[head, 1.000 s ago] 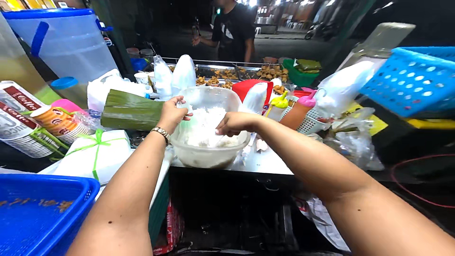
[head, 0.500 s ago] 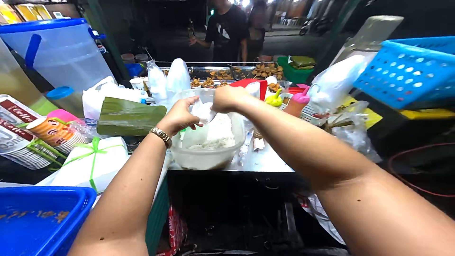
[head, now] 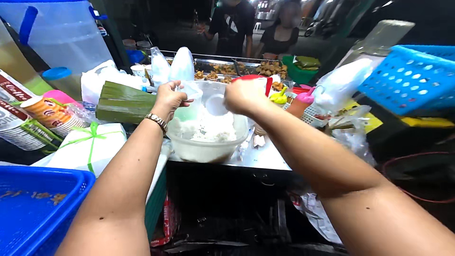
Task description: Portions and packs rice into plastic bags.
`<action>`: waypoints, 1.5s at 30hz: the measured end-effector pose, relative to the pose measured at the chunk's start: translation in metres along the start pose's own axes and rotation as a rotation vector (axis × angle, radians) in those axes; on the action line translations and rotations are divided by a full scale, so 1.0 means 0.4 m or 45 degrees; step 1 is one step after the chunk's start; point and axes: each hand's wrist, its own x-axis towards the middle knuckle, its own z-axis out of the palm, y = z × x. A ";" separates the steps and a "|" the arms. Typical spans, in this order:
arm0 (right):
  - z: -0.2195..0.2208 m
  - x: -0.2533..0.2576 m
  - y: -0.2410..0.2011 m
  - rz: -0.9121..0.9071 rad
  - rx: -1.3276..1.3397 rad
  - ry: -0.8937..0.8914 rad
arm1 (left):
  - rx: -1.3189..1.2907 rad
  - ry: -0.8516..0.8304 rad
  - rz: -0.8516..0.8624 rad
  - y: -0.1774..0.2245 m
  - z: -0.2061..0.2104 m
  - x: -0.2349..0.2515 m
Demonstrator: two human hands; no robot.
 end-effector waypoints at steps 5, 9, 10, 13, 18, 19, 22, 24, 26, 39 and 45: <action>0.166 0.080 -0.042 -0.193 0.041 -0.326 | 0.052 0.038 0.108 -0.066 -0.026 0.022; 0.232 0.130 -0.097 -0.411 0.056 -0.479 | 0.123 0.055 0.091 -0.108 -0.025 0.023; 0.236 0.132 -0.103 -0.480 0.094 -0.484 | 0.150 0.044 0.093 -0.110 -0.024 0.024; 0.229 0.117 -0.101 -0.591 0.193 -0.505 | 0.179 0.029 0.099 -0.112 -0.022 0.031; 0.197 0.102 -0.057 -0.472 0.145 -0.535 | 0.158 0.029 0.106 -0.110 -0.021 0.029; 0.197 0.097 -0.061 -0.465 0.083 -0.502 | 0.165 0.028 0.105 -0.108 -0.021 0.028; 0.234 0.092 -0.081 -0.538 0.094 -0.504 | 0.171 0.028 0.111 -0.110 -0.023 0.027; 0.251 0.103 -0.074 -0.600 0.238 -0.542 | 0.150 0.034 0.110 -0.112 -0.023 0.029; 0.253 0.114 -0.045 -0.568 0.446 -0.588 | 0.138 0.040 0.101 -0.111 -0.024 0.030; 0.063 0.071 0.143 -0.004 1.325 -0.027 | 0.176 -0.075 -0.030 -0.029 -0.007 0.007; 0.099 0.049 0.024 -0.011 0.385 0.538 | 0.150 -0.119 -0.017 0.000 0.029 -0.016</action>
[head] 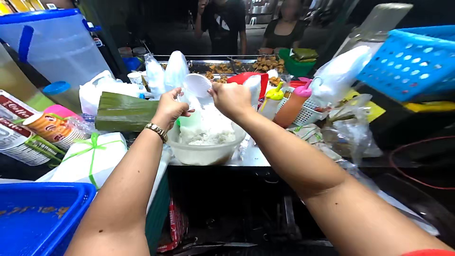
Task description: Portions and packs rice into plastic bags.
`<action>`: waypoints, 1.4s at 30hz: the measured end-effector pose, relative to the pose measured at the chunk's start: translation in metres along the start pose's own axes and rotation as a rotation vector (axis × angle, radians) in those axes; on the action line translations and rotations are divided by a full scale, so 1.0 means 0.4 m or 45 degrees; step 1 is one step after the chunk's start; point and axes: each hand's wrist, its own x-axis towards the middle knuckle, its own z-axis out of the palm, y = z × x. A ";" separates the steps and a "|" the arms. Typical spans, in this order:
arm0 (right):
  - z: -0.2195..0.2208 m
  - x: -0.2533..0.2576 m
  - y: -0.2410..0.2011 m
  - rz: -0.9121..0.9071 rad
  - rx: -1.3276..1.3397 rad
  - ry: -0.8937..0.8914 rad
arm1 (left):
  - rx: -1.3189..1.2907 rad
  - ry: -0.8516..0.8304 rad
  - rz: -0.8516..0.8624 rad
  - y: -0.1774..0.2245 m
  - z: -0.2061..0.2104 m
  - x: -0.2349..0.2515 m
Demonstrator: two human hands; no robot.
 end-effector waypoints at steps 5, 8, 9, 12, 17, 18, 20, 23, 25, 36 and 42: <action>-0.007 0.009 0.026 0.164 -0.084 -0.049 | -0.014 -0.023 -0.038 -0.003 -0.001 0.000; -0.020 0.005 0.034 0.254 -0.027 -0.158 | -0.022 -0.042 -0.034 0.002 0.005 -0.002; -0.022 -0.001 0.032 0.244 -0.011 -0.132 | -0.025 -0.045 -0.028 0.003 0.005 -0.001; -0.025 -0.006 0.027 0.240 -0.025 -0.130 | -0.038 -0.045 -0.018 0.005 0.002 -0.005; -0.006 0.019 0.027 0.361 0.008 -0.451 | -0.053 -0.051 -0.016 0.018 0.006 -0.016; -0.008 0.020 0.026 0.345 0.055 -0.404 | -0.046 -0.051 -0.016 0.018 0.009 -0.016; -0.033 0.020 0.020 0.306 0.204 -0.291 | -0.030 -0.042 -0.028 0.011 0.012 -0.013; -0.062 0.029 0.019 0.300 0.237 -0.191 | -0.025 -0.035 -0.034 -0.003 0.007 -0.004; -0.052 0.033 0.021 0.342 0.099 -0.256 | -0.017 -0.041 -0.020 -0.009 0.008 0.000; -0.041 0.037 0.050 0.303 0.187 -0.265 | 0.004 -0.009 -0.043 -0.018 0.003 0.003; 0.000 0.013 0.049 0.347 -0.052 -0.427 | -0.032 -0.011 -0.012 -0.008 0.004 -0.001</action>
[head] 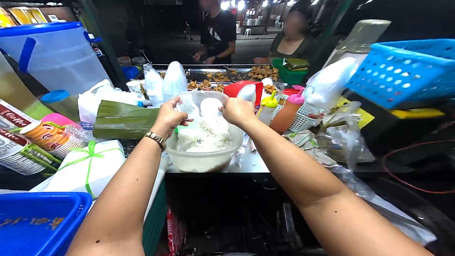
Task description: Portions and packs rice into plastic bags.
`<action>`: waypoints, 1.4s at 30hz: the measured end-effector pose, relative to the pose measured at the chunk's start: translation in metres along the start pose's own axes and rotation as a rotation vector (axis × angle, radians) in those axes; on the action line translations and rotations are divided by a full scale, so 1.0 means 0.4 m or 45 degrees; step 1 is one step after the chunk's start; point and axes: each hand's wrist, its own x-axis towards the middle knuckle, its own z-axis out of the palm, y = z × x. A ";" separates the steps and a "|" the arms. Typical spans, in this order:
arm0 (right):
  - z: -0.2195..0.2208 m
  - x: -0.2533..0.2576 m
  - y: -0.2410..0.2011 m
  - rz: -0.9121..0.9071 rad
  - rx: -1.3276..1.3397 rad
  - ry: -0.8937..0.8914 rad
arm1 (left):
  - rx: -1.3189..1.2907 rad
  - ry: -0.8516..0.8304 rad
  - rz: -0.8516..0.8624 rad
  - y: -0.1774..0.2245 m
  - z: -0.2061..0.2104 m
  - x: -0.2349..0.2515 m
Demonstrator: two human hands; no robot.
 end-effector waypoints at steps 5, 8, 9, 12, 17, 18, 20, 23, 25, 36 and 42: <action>-0.030 -0.018 -0.021 -0.206 0.136 0.307 | 0.039 -0.025 0.003 -0.001 0.006 -0.002; -0.047 -0.023 -0.034 -0.256 0.161 0.392 | 0.030 -0.016 -0.003 -0.005 0.006 -0.001; -0.047 -0.022 -0.035 -0.258 0.138 0.374 | 0.028 -0.012 -0.006 -0.005 0.007 -0.001; -0.031 -0.015 -0.024 -0.270 0.130 0.266 | 0.042 -0.015 -0.004 0.000 0.010 0.000; -0.001 -0.020 0.007 -0.094 0.064 0.069 | 0.008 0.047 -0.028 0.009 0.003 0.001; 0.014 -0.013 0.016 -0.107 0.050 -0.014 | -0.009 0.062 -0.041 0.012 0.005 -0.002; 0.041 0.008 0.034 -0.182 0.071 -0.055 | -0.041 0.092 -0.039 0.022 0.016 -0.009; 0.045 0.028 0.044 -0.441 0.207 0.104 | -0.021 0.109 0.040 0.034 0.032 -0.016; 0.053 0.035 0.043 -0.684 0.329 0.154 | 0.067 0.087 0.128 0.041 0.033 -0.023; -0.017 0.000 0.009 -0.718 0.704 0.069 | 0.058 -0.005 0.302 0.099 -0.004 -0.047; -0.040 -0.006 -0.050 -0.675 0.725 0.190 | 0.052 -0.245 0.694 0.060 -0.014 -0.027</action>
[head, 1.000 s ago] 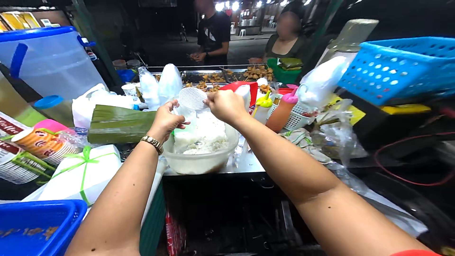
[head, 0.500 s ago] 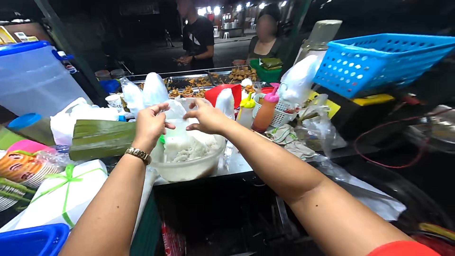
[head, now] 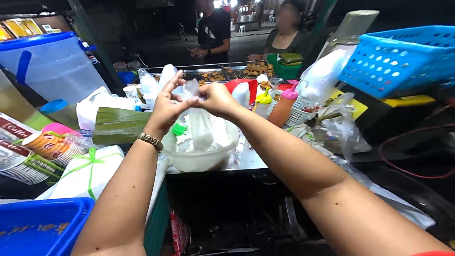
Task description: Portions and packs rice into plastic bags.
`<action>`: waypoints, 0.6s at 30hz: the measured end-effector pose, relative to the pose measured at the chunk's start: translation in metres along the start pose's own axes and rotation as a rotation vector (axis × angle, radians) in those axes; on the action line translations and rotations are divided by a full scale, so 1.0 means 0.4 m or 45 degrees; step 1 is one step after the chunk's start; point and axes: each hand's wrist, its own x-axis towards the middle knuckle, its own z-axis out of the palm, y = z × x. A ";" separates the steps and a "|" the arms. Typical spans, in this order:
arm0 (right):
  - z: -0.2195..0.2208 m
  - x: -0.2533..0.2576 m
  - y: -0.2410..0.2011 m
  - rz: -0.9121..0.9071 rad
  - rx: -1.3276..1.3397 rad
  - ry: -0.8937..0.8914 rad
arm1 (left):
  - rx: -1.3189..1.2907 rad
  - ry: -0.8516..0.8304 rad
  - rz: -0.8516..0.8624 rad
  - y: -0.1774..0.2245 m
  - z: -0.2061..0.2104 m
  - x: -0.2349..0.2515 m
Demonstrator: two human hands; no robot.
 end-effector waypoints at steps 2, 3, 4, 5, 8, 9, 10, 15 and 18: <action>-0.025 0.005 -0.027 0.022 0.094 0.044 | -0.022 -0.170 -0.134 -0.013 0.007 -0.024; -0.039 0.006 -0.041 0.009 0.121 0.058 | -0.029 -0.216 -0.197 -0.018 0.027 -0.037; -0.050 0.005 -0.051 -0.025 0.136 0.101 | -0.020 -0.213 -0.257 -0.023 0.050 -0.043; -0.058 0.004 -0.051 -0.076 0.170 0.183 | 0.005 -0.181 -0.298 -0.031 0.070 -0.043; -0.059 0.002 -0.006 -0.162 0.496 0.455 | 0.045 -0.047 -0.327 -0.036 0.094 -0.029; -0.056 -0.004 0.009 -0.128 0.617 0.449 | 0.059 -0.024 -0.335 -0.032 0.094 -0.030; -0.048 -0.011 0.018 -0.053 0.702 0.391 | 0.093 -0.022 -0.339 -0.026 0.095 -0.037; 0.018 -0.029 0.038 0.154 0.606 0.138 | 0.295 -0.157 -0.307 -0.022 0.093 -0.049; 0.025 -0.007 0.034 0.222 0.655 0.197 | 0.232 -0.213 -0.388 -0.034 0.035 -0.020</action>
